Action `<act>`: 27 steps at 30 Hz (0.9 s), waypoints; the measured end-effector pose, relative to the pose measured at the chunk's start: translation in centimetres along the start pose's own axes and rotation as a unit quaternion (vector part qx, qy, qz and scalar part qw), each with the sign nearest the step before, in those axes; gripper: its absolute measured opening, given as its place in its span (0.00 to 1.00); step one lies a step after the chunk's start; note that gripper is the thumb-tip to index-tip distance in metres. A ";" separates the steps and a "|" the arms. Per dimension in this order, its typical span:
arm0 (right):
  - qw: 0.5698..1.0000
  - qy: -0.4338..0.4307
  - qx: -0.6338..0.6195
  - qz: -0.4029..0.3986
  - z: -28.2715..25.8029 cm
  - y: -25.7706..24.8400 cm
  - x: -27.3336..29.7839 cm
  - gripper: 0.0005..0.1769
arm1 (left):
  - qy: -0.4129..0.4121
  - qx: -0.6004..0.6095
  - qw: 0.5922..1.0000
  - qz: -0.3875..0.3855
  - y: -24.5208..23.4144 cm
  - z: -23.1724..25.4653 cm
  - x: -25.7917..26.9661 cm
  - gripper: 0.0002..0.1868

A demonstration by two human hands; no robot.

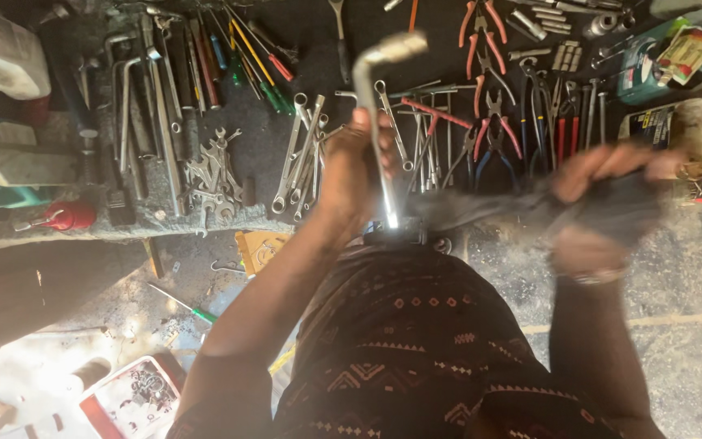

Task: The person picks up various wrenches from a cluttered workbench one by one and wipes them with a dark cloth. They handle each tool individually, wiping it down before placing it back on the bench.

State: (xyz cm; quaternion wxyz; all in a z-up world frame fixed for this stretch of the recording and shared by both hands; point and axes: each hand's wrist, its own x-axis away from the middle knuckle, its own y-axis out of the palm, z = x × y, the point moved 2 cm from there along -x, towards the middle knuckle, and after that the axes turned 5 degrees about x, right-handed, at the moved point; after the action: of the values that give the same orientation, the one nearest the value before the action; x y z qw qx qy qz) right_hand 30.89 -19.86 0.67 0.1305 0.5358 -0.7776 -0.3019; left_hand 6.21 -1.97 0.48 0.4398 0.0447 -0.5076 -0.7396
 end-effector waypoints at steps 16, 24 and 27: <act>0.744 -0.125 0.650 0.095 -6.7 2.2 -4.6 0.25 | -0.062 -0.208 0.965 -0.149 0.9 -1.4 3.6 0.17; 0.865 -0.058 0.488 -0.099 -2.3 3.4 -1.8 0.27 | -0.011 -0.411 0.895 -0.175 1.0 -0.6 4.3 0.14; 0.818 0.006 0.536 -0.211 -0.9 5.3 -1.2 0.32 | 0.038 -0.472 0.865 -0.164 1.7 -0.1 4.5 0.15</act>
State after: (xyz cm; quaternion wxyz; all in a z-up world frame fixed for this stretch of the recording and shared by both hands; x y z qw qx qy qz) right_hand 27.84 -17.82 4.76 -0.2390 0.6739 -0.6837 0.1457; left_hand 4.56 -5.37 3.52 0.2998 -0.0570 -0.0662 -0.9500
